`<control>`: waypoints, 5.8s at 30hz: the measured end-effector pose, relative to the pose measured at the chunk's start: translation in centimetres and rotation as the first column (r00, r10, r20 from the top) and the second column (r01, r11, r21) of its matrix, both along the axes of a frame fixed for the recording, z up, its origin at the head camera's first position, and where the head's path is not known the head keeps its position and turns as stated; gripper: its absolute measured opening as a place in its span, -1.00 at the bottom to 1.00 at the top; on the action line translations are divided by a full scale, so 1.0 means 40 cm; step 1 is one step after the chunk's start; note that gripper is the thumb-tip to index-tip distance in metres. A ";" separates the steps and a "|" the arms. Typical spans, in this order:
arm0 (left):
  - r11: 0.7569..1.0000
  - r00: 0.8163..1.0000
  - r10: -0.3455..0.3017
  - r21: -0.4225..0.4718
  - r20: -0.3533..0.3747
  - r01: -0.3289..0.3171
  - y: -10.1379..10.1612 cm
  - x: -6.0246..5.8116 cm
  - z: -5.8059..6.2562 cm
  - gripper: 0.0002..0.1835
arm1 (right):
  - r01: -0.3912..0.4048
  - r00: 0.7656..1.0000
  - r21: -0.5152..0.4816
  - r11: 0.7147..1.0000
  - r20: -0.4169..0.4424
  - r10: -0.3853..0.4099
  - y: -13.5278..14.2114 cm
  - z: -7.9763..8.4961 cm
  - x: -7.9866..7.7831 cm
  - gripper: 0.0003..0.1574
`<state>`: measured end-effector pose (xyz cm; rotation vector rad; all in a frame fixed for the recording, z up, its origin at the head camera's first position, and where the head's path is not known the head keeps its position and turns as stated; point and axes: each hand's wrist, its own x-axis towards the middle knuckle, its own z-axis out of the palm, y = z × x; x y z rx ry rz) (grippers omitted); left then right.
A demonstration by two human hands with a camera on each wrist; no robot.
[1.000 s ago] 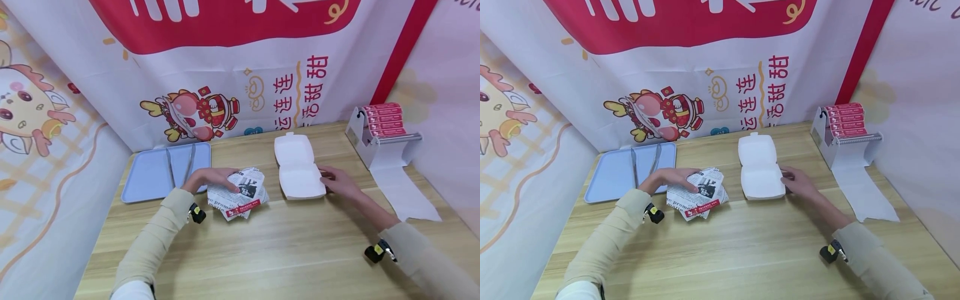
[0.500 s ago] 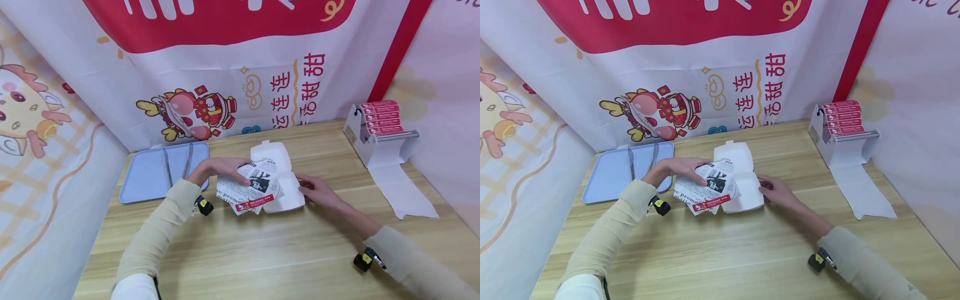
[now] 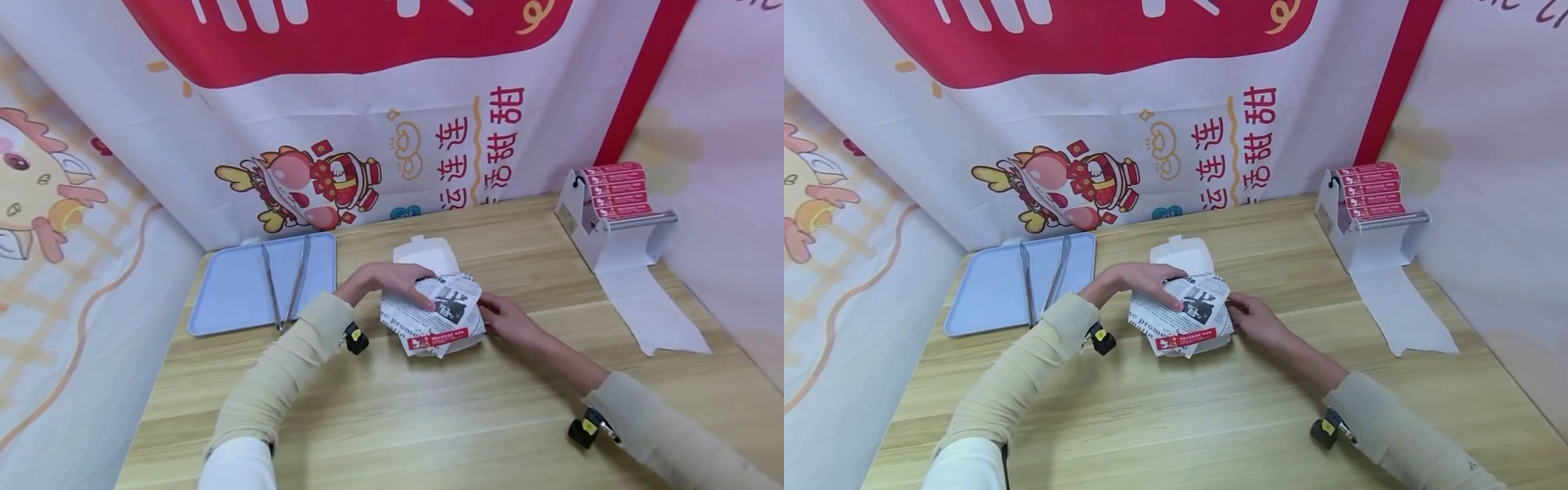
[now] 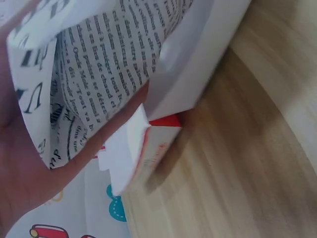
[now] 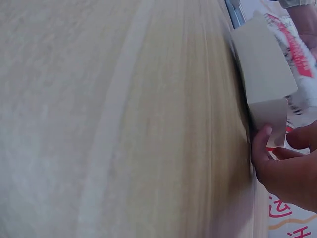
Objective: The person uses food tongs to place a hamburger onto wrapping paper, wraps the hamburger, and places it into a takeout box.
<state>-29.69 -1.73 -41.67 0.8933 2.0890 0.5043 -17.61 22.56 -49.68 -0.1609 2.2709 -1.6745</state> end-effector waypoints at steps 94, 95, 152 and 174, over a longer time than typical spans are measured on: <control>0.979 0.763 -0.195 -0.075 -0.616 0.189 -0.012 0.190 -0.081 -0.10 | 0.034 0.981 0.417 0.908 -0.189 0.050 0.018 0.098 -0.255 -0.23; 0.975 0.755 -0.216 -0.090 -0.619 0.205 -0.011 0.194 -0.083 -0.11 | 0.013 0.990 0.418 0.908 -0.134 0.048 0.017 0.089 -0.284 -0.23; 0.633 0.541 0.415 0.195 0.731 -0.749 -0.151 0.353 -0.177 -0.59 | -0.079 0.587 0.664 0.744 -0.572 0.573 -0.079 0.110 -0.025 -0.32; 0.286 0.220 0.368 0.115 0.903 -0.951 -0.036 0.367 -0.187 -0.60 | -0.052 0.562 0.778 0.627 -0.496 0.662 -0.120 0.055 -0.026 -0.27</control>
